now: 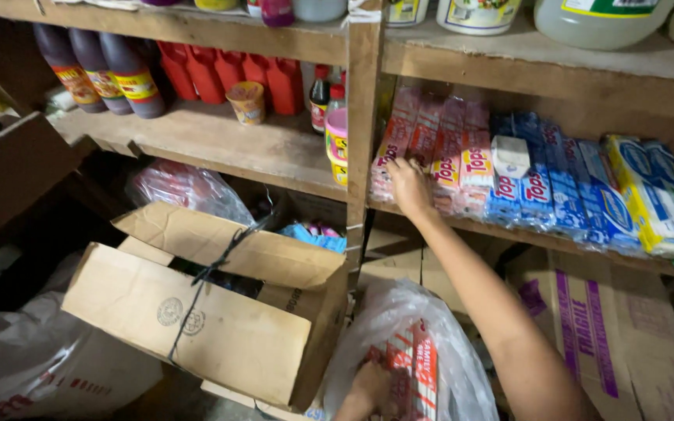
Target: The person places several packs of family cake from a plastic bag onto a shelf by hand.
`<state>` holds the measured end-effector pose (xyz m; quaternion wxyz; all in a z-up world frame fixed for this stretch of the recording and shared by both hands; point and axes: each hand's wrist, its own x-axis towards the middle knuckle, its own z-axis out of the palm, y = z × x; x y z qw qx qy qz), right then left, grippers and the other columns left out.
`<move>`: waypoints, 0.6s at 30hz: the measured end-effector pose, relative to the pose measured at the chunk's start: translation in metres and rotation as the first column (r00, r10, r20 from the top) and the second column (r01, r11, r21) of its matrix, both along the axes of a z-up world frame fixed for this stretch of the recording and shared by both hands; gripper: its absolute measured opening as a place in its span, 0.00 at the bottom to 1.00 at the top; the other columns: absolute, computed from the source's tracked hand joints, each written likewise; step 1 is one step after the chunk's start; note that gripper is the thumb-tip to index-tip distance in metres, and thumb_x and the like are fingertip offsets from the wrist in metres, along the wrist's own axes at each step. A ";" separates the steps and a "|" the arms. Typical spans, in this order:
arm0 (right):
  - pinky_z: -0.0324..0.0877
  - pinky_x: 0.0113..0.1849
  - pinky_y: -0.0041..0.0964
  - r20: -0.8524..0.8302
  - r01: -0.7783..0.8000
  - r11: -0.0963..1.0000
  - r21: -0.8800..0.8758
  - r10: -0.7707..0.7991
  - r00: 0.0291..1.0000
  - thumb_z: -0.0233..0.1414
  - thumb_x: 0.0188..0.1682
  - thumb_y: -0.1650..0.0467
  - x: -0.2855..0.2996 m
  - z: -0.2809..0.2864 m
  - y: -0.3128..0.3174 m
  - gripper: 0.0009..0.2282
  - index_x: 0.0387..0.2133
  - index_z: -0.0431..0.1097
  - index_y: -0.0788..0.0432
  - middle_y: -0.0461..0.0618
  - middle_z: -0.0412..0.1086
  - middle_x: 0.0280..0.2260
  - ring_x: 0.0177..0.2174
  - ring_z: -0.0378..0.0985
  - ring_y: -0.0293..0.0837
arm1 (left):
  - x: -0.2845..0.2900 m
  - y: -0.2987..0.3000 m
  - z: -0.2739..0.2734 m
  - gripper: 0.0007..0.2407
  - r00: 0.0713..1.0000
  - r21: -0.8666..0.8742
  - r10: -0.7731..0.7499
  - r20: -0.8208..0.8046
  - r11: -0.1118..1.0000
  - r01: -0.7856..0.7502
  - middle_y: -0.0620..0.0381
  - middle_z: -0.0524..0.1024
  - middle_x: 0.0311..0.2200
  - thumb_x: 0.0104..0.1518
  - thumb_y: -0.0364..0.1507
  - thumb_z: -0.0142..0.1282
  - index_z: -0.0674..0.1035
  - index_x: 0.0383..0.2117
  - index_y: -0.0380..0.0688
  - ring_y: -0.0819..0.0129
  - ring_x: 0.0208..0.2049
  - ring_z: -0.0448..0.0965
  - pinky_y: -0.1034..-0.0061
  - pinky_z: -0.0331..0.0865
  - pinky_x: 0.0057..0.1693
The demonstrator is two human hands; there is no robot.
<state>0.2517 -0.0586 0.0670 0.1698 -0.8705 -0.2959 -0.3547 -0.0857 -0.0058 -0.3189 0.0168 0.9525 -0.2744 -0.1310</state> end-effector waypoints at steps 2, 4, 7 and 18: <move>0.73 0.42 0.52 0.001 -0.026 1.000 0.016 0.026 1.000 0.52 0.49 0.76 -0.014 0.010 -0.008 0.05 0.36 0.74 0.60 0.56 0.72 0.38 0.40 0.76 0.58 | -0.002 0.019 0.035 0.23 0.999 0.013 -0.005 -0.040 1.000 0.006 0.43 0.83 0.34 0.41 0.48 0.68 0.86 0.32 0.39 0.52 0.40 0.84 0.65 0.74 0.51; 0.72 0.37 0.52 -0.025 0.010 0.999 0.036 -0.009 1.000 0.51 0.49 0.77 -0.037 0.025 -0.014 0.02 0.32 0.71 0.62 0.55 0.72 0.35 0.37 0.77 0.57 | 0.023 0.013 0.084 0.24 0.997 0.027 -0.006 -0.080 1.000 0.008 0.42 0.83 0.34 0.39 0.48 0.68 0.86 0.32 0.38 0.52 0.40 0.84 0.65 0.74 0.50; 0.71 0.35 0.51 -0.123 -0.080 0.980 0.182 0.103 0.987 0.51 0.51 0.78 -0.077 0.031 -0.029 0.02 0.34 0.68 0.67 0.60 0.69 0.34 0.34 0.76 0.60 | -0.003 0.026 0.180 0.26 0.951 -0.380 0.206 -0.229 0.881 -0.283 0.36 0.81 0.33 0.51 0.47 0.63 0.79 0.57 0.54 0.44 0.38 0.82 0.57 0.72 0.51; 0.74 0.42 0.43 -0.014 -0.172 0.894 0.413 0.195 0.981 0.55 0.51 0.79 -0.200 0.019 -0.089 0.03 0.35 0.69 0.66 0.58 0.75 0.41 0.41 0.80 0.56 | 0.087 0.013 0.255 0.23 0.795 -0.706 -0.218 -0.567 -0.368 -0.605 0.51 0.79 0.51 0.64 0.48 0.44 0.76 0.53 0.42 0.62 0.50 0.79 0.67 0.71 0.57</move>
